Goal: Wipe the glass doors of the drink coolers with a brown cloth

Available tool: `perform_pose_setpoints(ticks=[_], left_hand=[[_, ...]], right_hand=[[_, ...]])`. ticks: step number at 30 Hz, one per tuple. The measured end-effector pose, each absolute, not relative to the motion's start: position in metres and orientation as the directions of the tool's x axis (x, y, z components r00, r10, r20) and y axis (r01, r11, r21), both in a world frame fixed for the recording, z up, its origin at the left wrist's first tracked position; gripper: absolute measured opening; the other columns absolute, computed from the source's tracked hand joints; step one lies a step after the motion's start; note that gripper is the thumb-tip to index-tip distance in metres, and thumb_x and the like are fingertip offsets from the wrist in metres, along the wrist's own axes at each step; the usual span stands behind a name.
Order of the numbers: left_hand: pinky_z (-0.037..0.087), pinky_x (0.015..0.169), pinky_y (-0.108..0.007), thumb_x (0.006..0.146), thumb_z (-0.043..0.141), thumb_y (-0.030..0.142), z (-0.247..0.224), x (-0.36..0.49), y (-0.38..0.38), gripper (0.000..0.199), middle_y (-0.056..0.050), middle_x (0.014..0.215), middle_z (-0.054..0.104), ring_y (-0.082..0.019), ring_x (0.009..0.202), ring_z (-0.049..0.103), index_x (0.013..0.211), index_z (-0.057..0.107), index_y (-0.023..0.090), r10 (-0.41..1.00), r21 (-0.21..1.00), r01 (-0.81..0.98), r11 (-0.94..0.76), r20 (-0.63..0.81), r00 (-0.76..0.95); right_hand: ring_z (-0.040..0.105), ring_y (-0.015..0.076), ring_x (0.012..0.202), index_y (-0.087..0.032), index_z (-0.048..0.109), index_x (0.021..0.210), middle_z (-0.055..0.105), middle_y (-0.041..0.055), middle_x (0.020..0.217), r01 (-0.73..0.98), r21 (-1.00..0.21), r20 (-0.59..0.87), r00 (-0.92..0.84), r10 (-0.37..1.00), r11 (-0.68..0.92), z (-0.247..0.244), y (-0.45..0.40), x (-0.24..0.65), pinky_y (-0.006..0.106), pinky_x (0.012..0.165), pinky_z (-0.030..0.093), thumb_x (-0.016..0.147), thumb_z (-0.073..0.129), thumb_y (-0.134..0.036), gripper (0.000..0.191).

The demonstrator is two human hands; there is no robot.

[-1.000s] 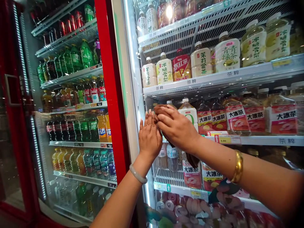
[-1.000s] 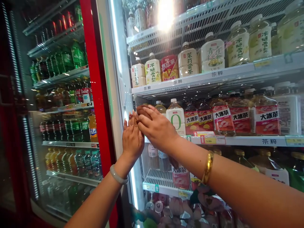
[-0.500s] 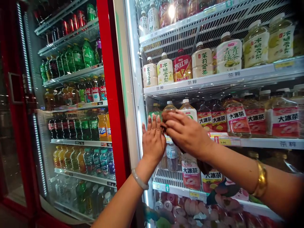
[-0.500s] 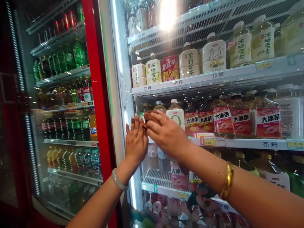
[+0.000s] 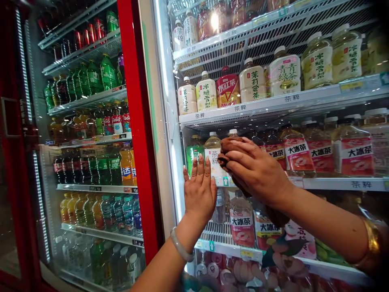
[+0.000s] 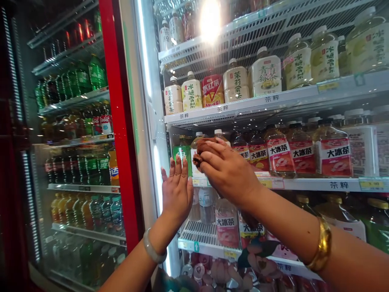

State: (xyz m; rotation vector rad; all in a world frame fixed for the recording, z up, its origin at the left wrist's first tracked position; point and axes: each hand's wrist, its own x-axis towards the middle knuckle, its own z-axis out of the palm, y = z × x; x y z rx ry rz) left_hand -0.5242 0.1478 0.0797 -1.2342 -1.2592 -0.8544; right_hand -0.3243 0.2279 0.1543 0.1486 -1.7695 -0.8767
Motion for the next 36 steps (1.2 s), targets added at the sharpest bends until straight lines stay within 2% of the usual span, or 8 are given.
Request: perform_pose_setpoints(ticks=[7,10,13,19,24,28,33,36], left_hand=[[0.002,0.136,-0.058,0.107,0.046,0.024,0.098,-0.498,0.160,0.081,-0.010,0.177,0.013,-0.024,0.165,0.008,0.171,-0.003,0.022,0.141,-0.213,0.963,0.164,0.971,0.191],[-0.002,0.136,-0.057,0.107,0.046,0.024,0.103,-0.490,0.166,0.081,-0.008,0.178,0.014,-0.024,0.165,0.009,0.171,-0.002,0.025,0.132,-0.212,0.967,0.140,0.972,0.194],[-0.004,0.136,-0.057,0.107,0.046,0.023,0.102,-0.486,0.169,0.080,-0.006,0.177,0.019,-0.024,0.165,0.012,0.171,-0.001,0.027,0.122,-0.211,0.968,0.138,0.973,0.195],[-0.004,0.137,-0.053,0.106,0.045,0.022,0.090,-0.477,0.168,0.078,-0.007,0.176,0.022,-0.023,0.166,0.009,0.172,0.003,0.023,0.164,-0.261,0.952,0.158,0.958,0.235],[-0.004,0.138,-0.051,0.105,0.048,0.024,0.088,-0.451,0.178,0.079,-0.008,0.175,0.026,-0.023,0.166,0.012,0.172,0.006,0.020,0.213,-0.342,0.933,0.115,0.926,0.313],[-0.002,0.138,-0.053,0.106,0.045,0.023,0.088,-0.435,0.185,0.079,-0.013,0.175,0.022,-0.024,0.166,0.010,0.171,0.001,0.013,0.216,-0.309,0.945,0.109,0.935,0.281],[-0.003,0.138,-0.048,0.105,0.045,0.023,0.081,-0.441,0.178,0.081,-0.011,0.175,0.025,-0.021,0.165,0.012,0.171,-0.001,0.014,0.236,-0.350,0.931,0.107,0.918,0.318],[-0.004,0.138,-0.045,0.105,0.047,0.025,0.081,-0.440,0.179,0.082,-0.011,0.174,0.028,-0.020,0.165,0.012,0.171,-0.001,0.014,0.238,-0.374,0.922,0.103,0.909,0.343]], right_hand=[[0.056,0.0301,0.142,-0.017,0.071,0.123,0.073,0.0085,0.133,0.212,0.721,0.661,-0.494,-0.565,0.660,0.139,0.247,-0.279,0.057,0.126,0.047,0.095,0.070,-0.024,0.028],[0.061,0.0304,0.137,-0.021,0.073,0.107,0.075,0.0074,0.125,0.344,0.633,0.769,-0.388,-0.509,0.694,0.153,0.252,-0.270,0.060,0.125,0.046,0.094,0.071,-0.022,0.013],[0.062,0.0312,0.134,-0.022,0.074,0.105,0.076,0.0085,0.122,0.430,0.504,0.864,-0.259,-0.432,0.749,0.156,0.245,-0.284,0.063,0.125,0.045,0.095,0.069,-0.023,0.011],[0.058,0.0284,0.141,-0.019,0.074,0.114,0.075,0.0082,0.129,0.230,0.658,0.734,-0.410,-0.542,0.717,0.132,0.241,-0.284,0.056,0.127,0.045,0.097,0.064,-0.013,0.021],[0.059,0.0287,0.140,-0.022,0.073,0.111,0.075,0.0070,0.129,0.328,0.603,0.790,-0.370,-0.488,0.727,0.141,0.256,-0.261,0.057,0.127,0.045,0.096,0.067,-0.015,0.018],[0.060,0.0305,0.137,-0.021,0.073,0.113,0.076,0.0089,0.125,0.406,0.513,0.858,-0.260,-0.443,0.756,0.138,0.251,-0.269,0.060,0.125,0.047,0.095,0.067,-0.015,0.020],[0.059,0.0279,0.141,-0.021,0.073,0.111,0.076,0.0068,0.128,0.258,0.647,0.743,-0.423,-0.518,0.717,0.113,0.259,-0.237,0.056,0.125,0.048,0.097,0.066,-0.016,0.018],[0.060,0.0270,0.140,-0.023,0.072,0.112,0.075,0.0059,0.132,0.291,0.631,0.756,-0.438,-0.486,0.719,0.114,0.272,-0.213,0.052,0.123,0.051,0.094,0.070,-0.015,0.020]])
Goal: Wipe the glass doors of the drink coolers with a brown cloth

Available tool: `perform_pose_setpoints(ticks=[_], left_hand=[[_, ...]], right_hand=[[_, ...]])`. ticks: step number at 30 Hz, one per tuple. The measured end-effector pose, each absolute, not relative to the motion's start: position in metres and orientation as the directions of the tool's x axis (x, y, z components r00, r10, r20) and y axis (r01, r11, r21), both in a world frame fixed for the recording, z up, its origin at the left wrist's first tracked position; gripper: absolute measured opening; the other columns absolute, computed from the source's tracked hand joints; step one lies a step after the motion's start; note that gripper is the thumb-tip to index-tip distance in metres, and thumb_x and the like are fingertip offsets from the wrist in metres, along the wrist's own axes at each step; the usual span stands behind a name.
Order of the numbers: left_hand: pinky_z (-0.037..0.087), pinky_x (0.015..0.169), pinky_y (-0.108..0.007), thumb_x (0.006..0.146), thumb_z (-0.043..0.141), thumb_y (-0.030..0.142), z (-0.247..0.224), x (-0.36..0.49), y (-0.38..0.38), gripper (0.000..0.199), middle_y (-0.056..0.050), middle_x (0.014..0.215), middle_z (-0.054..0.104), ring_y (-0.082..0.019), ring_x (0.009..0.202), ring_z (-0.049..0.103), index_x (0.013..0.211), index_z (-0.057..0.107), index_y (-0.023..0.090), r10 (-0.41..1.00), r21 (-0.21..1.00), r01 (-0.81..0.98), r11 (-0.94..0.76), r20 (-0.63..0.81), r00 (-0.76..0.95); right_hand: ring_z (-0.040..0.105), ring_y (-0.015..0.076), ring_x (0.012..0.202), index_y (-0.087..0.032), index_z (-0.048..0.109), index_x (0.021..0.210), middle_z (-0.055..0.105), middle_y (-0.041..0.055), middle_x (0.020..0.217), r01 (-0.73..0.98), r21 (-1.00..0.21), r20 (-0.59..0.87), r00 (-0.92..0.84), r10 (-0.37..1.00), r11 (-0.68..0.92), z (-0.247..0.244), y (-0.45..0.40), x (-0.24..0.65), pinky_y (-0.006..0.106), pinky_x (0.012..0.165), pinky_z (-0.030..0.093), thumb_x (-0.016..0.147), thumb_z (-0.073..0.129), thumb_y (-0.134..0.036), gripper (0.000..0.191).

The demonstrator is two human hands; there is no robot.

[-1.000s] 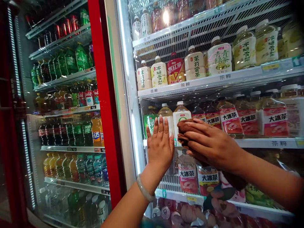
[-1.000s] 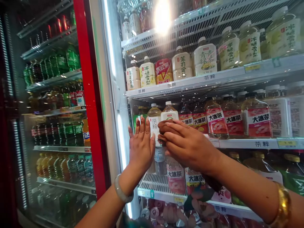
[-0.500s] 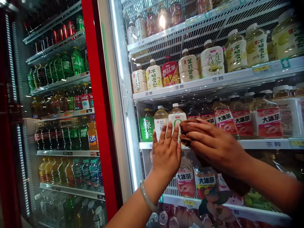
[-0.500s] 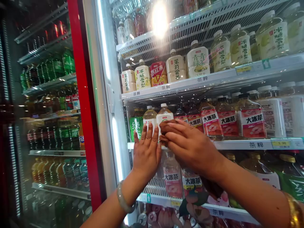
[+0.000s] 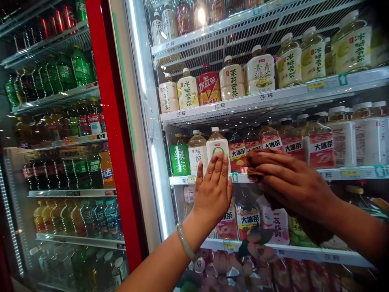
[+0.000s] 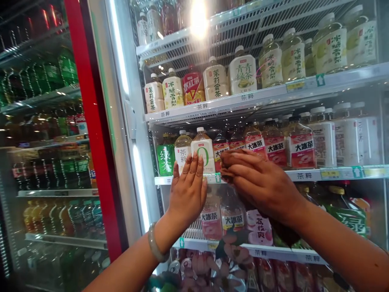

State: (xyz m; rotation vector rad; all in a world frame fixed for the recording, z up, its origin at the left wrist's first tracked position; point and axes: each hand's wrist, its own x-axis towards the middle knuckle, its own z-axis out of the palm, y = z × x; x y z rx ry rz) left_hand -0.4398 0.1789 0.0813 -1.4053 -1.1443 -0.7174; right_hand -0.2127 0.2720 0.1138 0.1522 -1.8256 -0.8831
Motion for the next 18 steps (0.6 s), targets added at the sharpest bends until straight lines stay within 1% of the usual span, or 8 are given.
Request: perform_pose_setpoints(ticks=[2,5,7,11,13,14,16,18], left_hand=[[-0.004,0.138,-0.046,0.105,0.046,0.025,0.084,-0.432,0.184,0.082,-0.012,0.175,0.026,-0.021,0.165,0.011,0.171,-0.002,0.012,0.224,-0.351,0.931,0.103,0.920,0.322],[-0.003,0.138,-0.048,0.105,0.045,0.025,0.088,-0.419,0.193,0.083,-0.014,0.176,0.023,-0.022,0.166,0.008,0.170,-0.005,0.010,0.194,-0.288,0.953,0.094,0.944,0.266],[-0.003,0.138,-0.048,0.104,0.044,0.022,0.087,-0.413,0.196,0.084,-0.014,0.175,0.024,-0.022,0.166,0.007,0.170,-0.007,0.011,0.179,-0.265,0.961,0.084,0.952,0.247],[-0.002,0.138,-0.048,0.105,0.045,0.021,0.081,-0.412,0.197,0.083,-0.014,0.175,0.023,-0.022,0.166,0.007,0.170,-0.005,0.013,0.181,-0.279,0.956,0.084,0.948,0.261],[0.000,0.138,-0.049,0.105,0.046,0.023,0.079,-0.412,0.198,0.084,-0.014,0.175,0.021,-0.023,0.166,0.008,0.170,-0.005,0.014,0.187,-0.268,0.960,0.077,0.950,0.250],[0.000,0.138,-0.051,0.105,0.047,0.023,0.079,-0.410,0.199,0.085,-0.014,0.175,0.021,-0.024,0.166,0.010,0.170,-0.006,0.014,0.187,-0.250,0.966,0.071,0.954,0.233],[-0.001,0.137,-0.056,0.105,0.047,0.023,0.079,-0.404,0.202,0.087,-0.015,0.175,0.021,-0.026,0.165,0.014,0.170,-0.009,0.015,0.168,-0.198,0.978,0.062,0.968,0.186],[-0.001,0.136,-0.059,0.105,0.047,0.022,0.080,-0.395,0.204,0.087,-0.015,0.175,0.022,-0.027,0.165,0.017,0.170,-0.010,0.016,0.144,-0.152,0.987,0.048,0.979,0.144]], right_hand=[[0.062,0.0278,0.137,-0.024,0.072,0.108,0.076,0.0057,0.127,0.357,0.573,0.812,-0.373,-0.450,0.738,0.121,0.274,-0.212,0.052,0.121,0.052,0.092,0.072,-0.016,0.018],[0.062,0.0299,0.135,-0.024,0.072,0.106,0.076,0.0063,0.123,0.410,0.498,0.866,-0.279,-0.415,0.764,0.124,0.268,-0.227,0.058,0.121,0.051,0.093,0.072,-0.019,0.015],[0.061,0.0298,0.136,-0.024,0.072,0.105,0.076,0.0061,0.122,0.394,0.513,0.857,-0.286,-0.428,0.763,0.117,0.263,-0.235,0.058,0.122,0.050,0.093,0.070,-0.018,0.013],[0.059,0.0283,0.140,-0.024,0.074,0.109,0.077,0.0056,0.124,0.339,0.609,0.784,-0.399,-0.476,0.717,0.102,0.266,-0.218,0.053,0.123,0.051,0.093,0.069,-0.013,0.020],[0.060,0.0281,0.139,-0.026,0.073,0.110,0.076,0.0053,0.125,0.361,0.598,0.792,-0.401,-0.460,0.715,0.105,0.273,-0.206,0.052,0.122,0.052,0.092,0.071,-0.014,0.022],[0.060,0.0287,0.138,-0.026,0.073,0.109,0.076,0.0052,0.125,0.390,0.571,0.816,-0.371,-0.444,0.722,0.110,0.275,-0.203,0.053,0.122,0.052,0.092,0.073,-0.015,0.020],[0.062,0.0307,0.136,-0.025,0.071,0.105,0.075,0.0059,0.123,0.464,0.477,0.879,-0.253,-0.405,0.746,0.120,0.276,-0.206,0.057,0.121,0.051,0.091,0.075,-0.019,0.016],[0.062,0.0323,0.135,-0.024,0.070,0.104,0.075,0.0072,0.122,0.510,0.391,0.917,-0.146,-0.371,0.766,0.124,0.271,-0.218,0.060,0.122,0.049,0.091,0.075,-0.020,0.015]])
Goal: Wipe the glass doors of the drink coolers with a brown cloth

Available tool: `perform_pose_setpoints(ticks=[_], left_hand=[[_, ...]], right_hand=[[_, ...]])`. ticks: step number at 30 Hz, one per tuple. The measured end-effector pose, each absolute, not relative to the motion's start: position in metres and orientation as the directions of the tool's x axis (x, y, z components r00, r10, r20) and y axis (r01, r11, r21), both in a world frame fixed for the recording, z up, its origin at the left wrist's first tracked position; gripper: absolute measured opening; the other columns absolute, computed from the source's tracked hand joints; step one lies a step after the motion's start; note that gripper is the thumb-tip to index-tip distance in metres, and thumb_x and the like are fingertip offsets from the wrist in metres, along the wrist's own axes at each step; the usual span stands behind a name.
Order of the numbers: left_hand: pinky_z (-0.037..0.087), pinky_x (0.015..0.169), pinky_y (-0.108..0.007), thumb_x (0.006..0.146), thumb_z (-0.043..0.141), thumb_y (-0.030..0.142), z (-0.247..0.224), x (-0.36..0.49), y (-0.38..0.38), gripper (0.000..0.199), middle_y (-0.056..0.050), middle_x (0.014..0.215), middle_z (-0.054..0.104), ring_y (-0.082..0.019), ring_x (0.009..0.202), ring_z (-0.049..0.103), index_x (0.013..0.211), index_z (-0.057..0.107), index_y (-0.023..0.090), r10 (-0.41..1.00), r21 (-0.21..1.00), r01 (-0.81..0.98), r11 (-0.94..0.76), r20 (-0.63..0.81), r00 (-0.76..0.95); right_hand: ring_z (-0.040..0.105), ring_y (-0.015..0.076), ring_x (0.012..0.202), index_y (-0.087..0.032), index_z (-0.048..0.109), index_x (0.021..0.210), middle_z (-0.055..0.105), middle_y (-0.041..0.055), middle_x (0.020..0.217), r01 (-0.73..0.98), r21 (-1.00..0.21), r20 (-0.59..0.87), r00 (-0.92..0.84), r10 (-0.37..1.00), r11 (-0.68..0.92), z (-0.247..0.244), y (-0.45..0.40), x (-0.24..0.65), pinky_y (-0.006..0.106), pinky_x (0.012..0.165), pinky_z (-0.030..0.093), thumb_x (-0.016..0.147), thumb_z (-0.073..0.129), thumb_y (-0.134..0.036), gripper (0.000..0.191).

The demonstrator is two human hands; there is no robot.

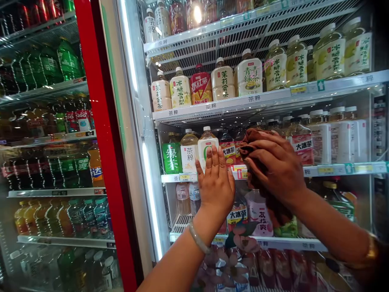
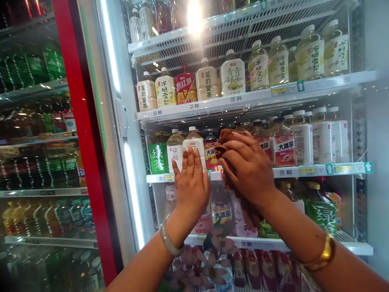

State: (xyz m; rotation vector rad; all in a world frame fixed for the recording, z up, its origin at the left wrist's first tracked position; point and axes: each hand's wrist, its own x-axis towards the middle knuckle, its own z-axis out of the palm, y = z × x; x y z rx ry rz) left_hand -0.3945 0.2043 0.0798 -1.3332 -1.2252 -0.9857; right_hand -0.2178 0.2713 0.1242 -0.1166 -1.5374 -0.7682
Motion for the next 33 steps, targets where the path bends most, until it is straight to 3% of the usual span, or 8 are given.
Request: perform_pose_setpoints(ticks=[2,6,9,15,20,23,28,33], left_hand=[[0.002,0.137,-0.058,0.106,0.044,0.020,0.079,-0.385,0.205,0.084,-0.015,0.175,0.022,-0.027,0.165,0.018,0.170,-0.009,0.016,0.140,-0.133,0.991,0.015,0.982,0.129],[0.012,0.137,-0.055,0.106,0.042,0.018,0.073,-0.372,0.207,0.079,-0.015,0.175,0.023,-0.025,0.165,0.018,0.170,-0.003,0.015,0.150,-0.128,0.992,-0.022,0.980,0.130],[0.013,0.137,-0.055,0.105,0.044,0.019,0.068,-0.367,0.213,0.078,-0.015,0.174,0.027,-0.024,0.165,0.015,0.170,0.002,0.013,0.111,-0.133,0.991,0.019,0.985,0.130],[-0.001,0.136,-0.056,0.104,0.051,0.023,0.061,-0.344,0.226,0.079,-0.015,0.173,0.031,-0.025,0.166,0.014,0.170,0.010,0.009,0.091,-0.080,0.994,0.079,0.993,0.073],[-0.002,0.137,-0.048,0.104,0.047,0.021,0.042,-0.329,0.229,0.069,-0.013,0.169,0.041,-0.022,0.165,0.022,0.168,0.023,0.008,0.124,-0.171,0.982,0.083,0.979,0.160],[0.002,0.138,-0.046,0.103,0.050,0.022,0.034,-0.328,0.230,0.069,-0.014,0.167,0.046,-0.022,0.164,0.025,0.167,0.027,0.008,0.132,-0.213,0.974,0.080,0.970,0.202],[0.000,0.138,-0.043,0.103,0.051,0.021,0.031,-0.318,0.233,0.068,-0.013,0.170,0.040,-0.021,0.166,0.021,0.166,0.031,0.010,0.110,-0.120,0.988,0.097,0.988,0.109],[0.000,0.138,-0.044,0.102,0.054,0.020,0.016,-0.304,0.236,0.068,-0.007,0.169,0.043,-0.021,0.167,0.011,0.166,0.033,0.015,0.079,-0.023,0.996,0.083,0.997,0.016]], right_hand=[[0.060,0.0321,0.137,-0.023,0.070,0.105,0.075,0.0080,0.122,0.500,0.371,0.926,-0.133,-0.354,0.783,0.115,0.265,-0.229,0.059,0.122,0.048,0.091,0.073,-0.017,0.016],[0.059,0.0315,0.139,-0.021,0.071,0.111,0.076,0.0084,0.122,0.409,0.447,0.894,-0.230,-0.384,0.795,0.071,0.265,-0.218,0.057,0.122,0.049,0.089,0.074,-0.011,0.024],[0.060,0.0322,0.138,-0.020,0.071,0.114,0.075,0.0090,0.124,0.439,0.440,0.897,-0.244,-0.367,0.783,0.054,0.278,-0.189,0.059,0.123,0.047,0.086,0.078,-0.011,0.030],[0.060,0.0347,0.138,-0.020,0.071,0.103,0.074,0.0104,0.123,0.587,0.135,0.972,0.076,-0.221,0.798,0.085,0.283,-0.191,0.060,0.120,0.047,0.088,0.079,-0.017,0.017],[0.052,0.0348,0.147,-0.020,0.070,0.113,0.071,0.0101,0.133,0.532,0.240,0.965,-0.043,-0.258,0.812,0.052,0.277,-0.202,0.061,0.125,0.042,0.090,0.074,-0.011,0.024],[0.052,0.0334,0.147,-0.019,0.072,0.111,0.072,0.0115,0.130,0.546,0.206,0.967,0.011,-0.253,0.812,0.028,0.286,-0.184,0.057,0.126,0.041,0.089,0.075,-0.009,0.025],[0.056,0.0351,0.143,-0.018,0.072,0.109,0.073,0.0133,0.128,0.595,0.079,0.966,0.151,-0.208,0.800,0.053,0.294,-0.175,0.061,0.125,0.040,0.089,0.076,-0.012,0.022],[0.053,0.0327,0.146,-0.020,0.072,0.111,0.073,0.0101,0.130,0.522,0.188,0.973,0.015,-0.230,0.832,0.047,0.283,-0.189,0.057,0.126,0.041,0.091,0.073,-0.010,0.023]])
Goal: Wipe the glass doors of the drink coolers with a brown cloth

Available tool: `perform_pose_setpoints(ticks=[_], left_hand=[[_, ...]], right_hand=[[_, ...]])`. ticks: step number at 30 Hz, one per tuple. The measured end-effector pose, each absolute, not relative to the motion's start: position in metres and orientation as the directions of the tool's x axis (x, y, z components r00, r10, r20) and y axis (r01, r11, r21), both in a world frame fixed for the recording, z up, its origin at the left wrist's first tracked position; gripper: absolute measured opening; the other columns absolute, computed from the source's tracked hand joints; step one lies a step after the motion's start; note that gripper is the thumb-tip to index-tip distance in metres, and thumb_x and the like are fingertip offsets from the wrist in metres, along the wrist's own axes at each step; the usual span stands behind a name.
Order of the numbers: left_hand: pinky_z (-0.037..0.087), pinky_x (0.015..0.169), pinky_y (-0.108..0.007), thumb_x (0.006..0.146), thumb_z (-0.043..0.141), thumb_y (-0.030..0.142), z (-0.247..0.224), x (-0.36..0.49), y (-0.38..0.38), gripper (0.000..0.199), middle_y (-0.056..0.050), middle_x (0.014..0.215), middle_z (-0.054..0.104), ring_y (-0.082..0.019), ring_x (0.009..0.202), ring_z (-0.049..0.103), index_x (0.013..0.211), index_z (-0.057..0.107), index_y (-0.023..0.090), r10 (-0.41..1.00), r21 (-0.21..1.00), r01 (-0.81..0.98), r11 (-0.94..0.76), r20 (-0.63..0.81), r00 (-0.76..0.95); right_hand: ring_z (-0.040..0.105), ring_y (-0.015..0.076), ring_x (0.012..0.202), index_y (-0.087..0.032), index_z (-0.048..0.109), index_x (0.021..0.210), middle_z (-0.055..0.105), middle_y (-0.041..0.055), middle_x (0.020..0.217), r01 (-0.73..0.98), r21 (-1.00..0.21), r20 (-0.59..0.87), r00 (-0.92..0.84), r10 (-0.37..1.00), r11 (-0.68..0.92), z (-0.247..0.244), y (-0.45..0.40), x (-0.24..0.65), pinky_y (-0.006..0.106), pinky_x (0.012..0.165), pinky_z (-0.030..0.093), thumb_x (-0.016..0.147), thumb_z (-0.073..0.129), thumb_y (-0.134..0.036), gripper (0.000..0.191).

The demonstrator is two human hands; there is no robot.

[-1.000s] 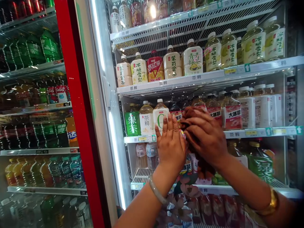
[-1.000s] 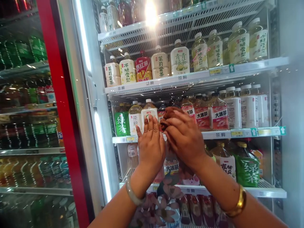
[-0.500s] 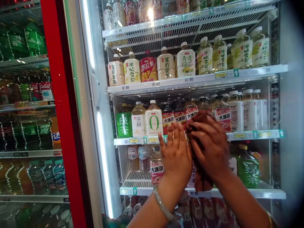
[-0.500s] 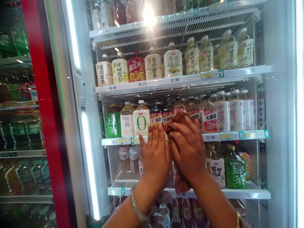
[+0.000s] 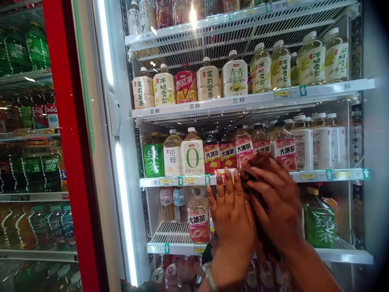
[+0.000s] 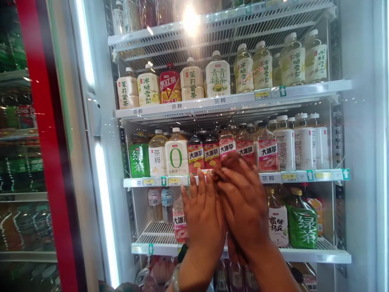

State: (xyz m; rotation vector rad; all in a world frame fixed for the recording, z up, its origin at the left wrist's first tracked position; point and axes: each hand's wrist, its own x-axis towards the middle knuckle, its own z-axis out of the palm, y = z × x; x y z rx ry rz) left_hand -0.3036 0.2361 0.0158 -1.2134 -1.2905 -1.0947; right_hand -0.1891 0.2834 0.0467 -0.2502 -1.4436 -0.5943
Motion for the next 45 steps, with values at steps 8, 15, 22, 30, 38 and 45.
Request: perform_pose_setpoints(ticks=[8,15,22,30,38,45], left_hand=[[-0.003,0.138,-0.043,0.097,0.057,0.021,-0.010,-0.290,0.236,0.075,-0.006,0.172,0.038,-0.022,0.168,0.009,0.168,0.030,0.017,0.163,-0.048,0.995,0.089,0.986,0.033],[-0.004,0.138,-0.046,0.097,0.058,0.021,-0.014,-0.279,0.244,0.080,-0.005,0.173,0.036,-0.021,0.168,0.004,0.169,0.023,0.017,0.134,0.006,0.992,0.125,0.991,-0.022],[-0.005,0.138,-0.050,0.097,0.055,0.024,-0.027,-0.266,0.251,0.078,-0.005,0.176,0.028,-0.026,0.168,0.003,0.168,0.027,0.015,0.143,-0.028,0.987,0.155,0.990,0.006],[0.000,0.139,-0.049,0.099,0.051,0.023,-0.044,-0.262,0.253,0.070,-0.007,0.169,0.041,-0.021,0.168,0.007,0.166,0.033,0.014,0.165,-0.102,0.991,0.085,0.982,0.087],[-0.004,0.138,-0.048,0.100,0.050,0.024,-0.048,-0.251,0.254,0.076,-0.006,0.174,0.031,-0.022,0.168,0.002,0.170,0.021,0.017,0.194,-0.014,0.996,0.091,0.981,-0.004],[-0.004,0.137,-0.046,0.103,0.050,0.025,-0.053,-0.238,0.254,0.073,-0.006,0.174,0.031,-0.021,0.167,0.000,0.170,0.021,0.017,0.211,-0.016,0.998,0.067,0.977,0.001]], right_hand=[[0.056,0.0360,0.144,-0.022,0.073,0.110,0.071,0.0109,0.132,0.588,-0.098,0.957,0.277,-0.085,0.803,0.008,0.299,-0.156,0.066,0.125,0.037,0.094,0.073,-0.019,0.017],[0.052,0.0332,0.148,-0.026,0.074,0.114,0.072,0.0059,0.132,0.546,0.053,0.991,0.074,-0.111,0.836,0.004,0.293,-0.165,0.059,0.126,0.039,0.094,0.070,-0.014,0.023],[0.049,0.0365,0.151,-0.037,0.073,0.121,0.067,0.0033,0.144,0.581,-0.170,0.969,0.245,0.028,0.796,-0.018,0.297,-0.137,0.066,0.129,0.033,0.095,0.070,-0.021,0.030],[0.053,0.0347,0.146,-0.029,0.074,0.119,0.073,0.0041,0.134,0.528,0.060,0.995,0.036,-0.093,0.847,-0.026,0.303,-0.139,0.061,0.127,0.040,0.091,0.074,-0.016,0.032],[0.058,0.0378,0.140,-0.030,0.076,0.123,0.070,0.0078,0.139,0.606,-0.238,0.924,0.381,-0.014,0.759,-0.029,0.307,-0.125,0.062,0.124,0.043,0.088,0.079,-0.021,0.036],[0.058,0.0346,0.141,-0.028,0.074,0.110,0.075,0.0047,0.128,0.555,0.087,0.988,0.055,-0.141,0.827,-0.036,0.303,-0.129,0.060,0.119,0.049,0.085,0.077,-0.012,0.029]])
